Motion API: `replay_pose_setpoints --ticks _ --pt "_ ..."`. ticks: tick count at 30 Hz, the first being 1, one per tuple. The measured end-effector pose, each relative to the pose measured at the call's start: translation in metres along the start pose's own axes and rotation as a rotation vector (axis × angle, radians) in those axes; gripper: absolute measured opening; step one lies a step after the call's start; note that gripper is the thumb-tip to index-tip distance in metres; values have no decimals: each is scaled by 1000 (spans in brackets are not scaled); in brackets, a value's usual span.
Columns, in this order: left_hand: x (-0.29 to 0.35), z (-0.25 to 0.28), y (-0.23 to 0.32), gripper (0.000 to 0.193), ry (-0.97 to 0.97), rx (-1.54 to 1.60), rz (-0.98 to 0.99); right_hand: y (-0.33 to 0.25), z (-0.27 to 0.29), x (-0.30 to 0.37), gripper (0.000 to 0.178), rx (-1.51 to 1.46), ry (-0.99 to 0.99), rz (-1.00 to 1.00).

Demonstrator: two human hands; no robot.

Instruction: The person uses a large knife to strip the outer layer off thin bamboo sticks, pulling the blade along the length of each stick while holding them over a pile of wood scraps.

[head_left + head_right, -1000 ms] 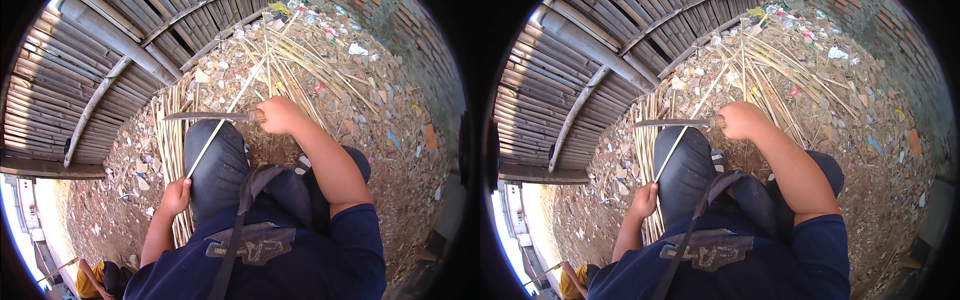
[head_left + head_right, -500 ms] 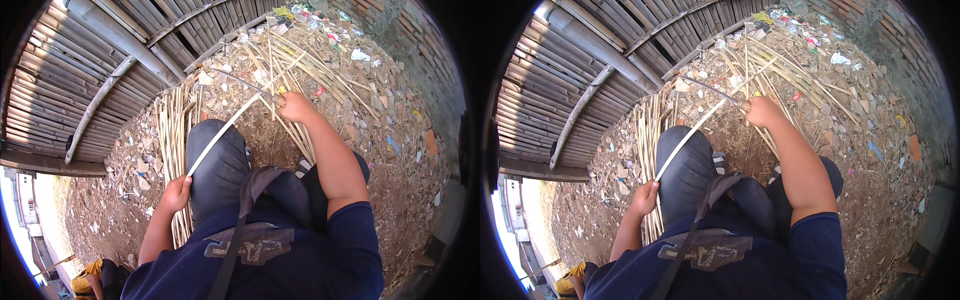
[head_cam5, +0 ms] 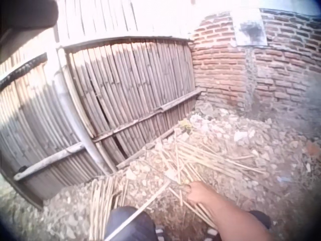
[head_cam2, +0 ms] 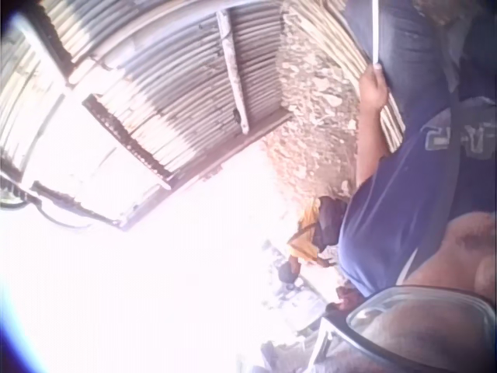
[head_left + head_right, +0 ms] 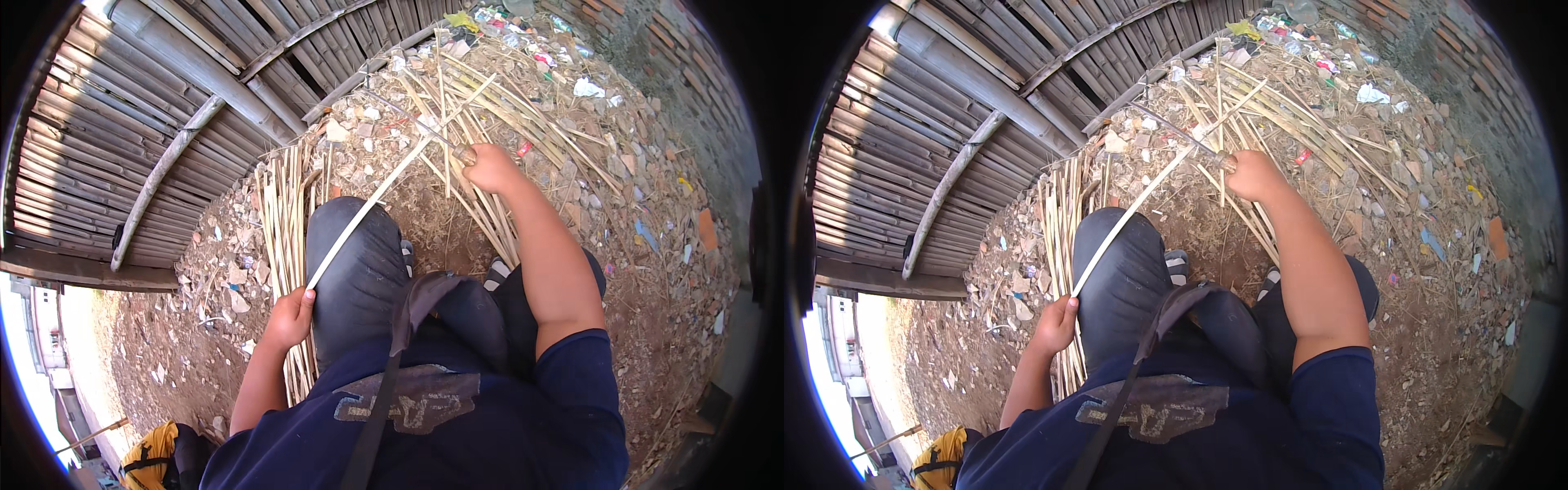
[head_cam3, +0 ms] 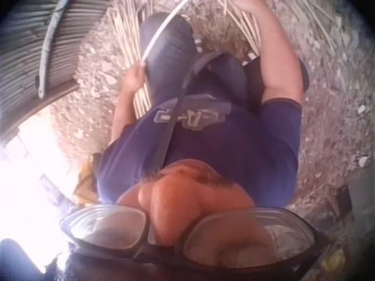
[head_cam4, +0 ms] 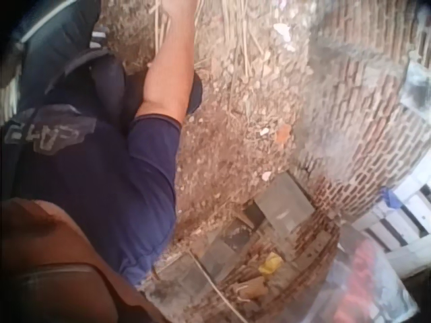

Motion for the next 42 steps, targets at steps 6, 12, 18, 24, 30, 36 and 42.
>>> replay_pose_setpoints --ticks 6,12,18,24,30,36,42 --pt "6 7 6 49 14 -84 -14 -71 -4 26 33 102 -184 177" --pt "-2 -3 -20 52 -94 163 -17 -35 1 14 37 -41 -213 269" --pt "0 17 -8 55 -213 120 168 -8 1 9 35 -15 -42 41" --pt "3 19 2 51 -435 307 215 -83 2 36 30 193 -227 358" --pt "-2 14 -6 52 -444 393 219 -30 -5 9 37 5 -129 201" --pt "1 20 3 57 -309 113 127 -82 11 35 33 200 -291 246" --pt "2 19 15 53 -129 -37 -3 -44 5 20 35 154 -236 375"
Point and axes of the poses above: each hand's wrist, its own x-axis away from the middle knuckle, its own z-axis out of the back of the hand, y = z × x, the point moved 1 cm from there along -x, towards the middle knuckle, and after that the axes turned 11 degrees about z, right-handed, at the moved point
